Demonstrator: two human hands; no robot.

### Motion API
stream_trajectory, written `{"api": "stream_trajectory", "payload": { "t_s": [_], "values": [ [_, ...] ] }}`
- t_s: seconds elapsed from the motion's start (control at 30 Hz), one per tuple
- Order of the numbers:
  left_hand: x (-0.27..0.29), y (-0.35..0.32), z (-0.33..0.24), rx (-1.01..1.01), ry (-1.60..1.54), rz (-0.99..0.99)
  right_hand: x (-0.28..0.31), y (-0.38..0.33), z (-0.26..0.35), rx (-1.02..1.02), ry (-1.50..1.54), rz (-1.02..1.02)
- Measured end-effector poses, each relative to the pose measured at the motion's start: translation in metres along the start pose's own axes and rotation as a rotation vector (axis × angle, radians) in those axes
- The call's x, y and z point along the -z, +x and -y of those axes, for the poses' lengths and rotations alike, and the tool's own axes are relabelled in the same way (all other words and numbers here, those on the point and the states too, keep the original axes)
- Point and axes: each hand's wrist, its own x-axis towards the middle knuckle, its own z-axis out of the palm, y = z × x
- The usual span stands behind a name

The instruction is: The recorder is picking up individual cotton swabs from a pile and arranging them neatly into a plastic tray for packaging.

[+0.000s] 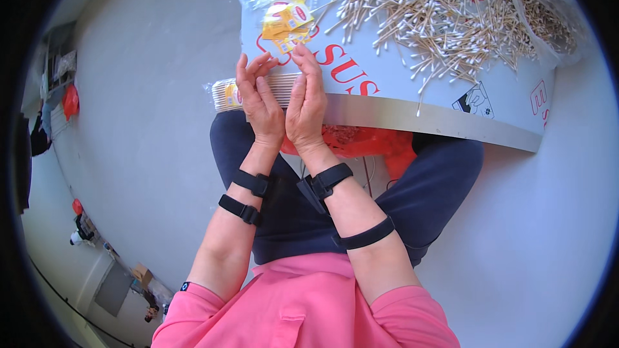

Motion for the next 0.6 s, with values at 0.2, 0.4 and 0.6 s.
{"api": "stream_trajectory", "payload": {
  "t_s": [0.2, 0.4, 0.6],
  "values": [
    [0.013, -0.001, 0.001, 0.015, 0.034, -0.047, 0.026, 0.006, 0.009, -0.049, 0.111, -0.044],
    [0.081, 0.005, -0.013, -0.019, 0.241, -0.096, 0.057, 0.007, 0.019, 0.341, -0.508, 0.365],
    [0.096, -0.005, -0.027, -0.178, 0.494, 0.094, 0.040, 0.001, 0.009, 0.319, -0.653, 0.366]
  ]
}}
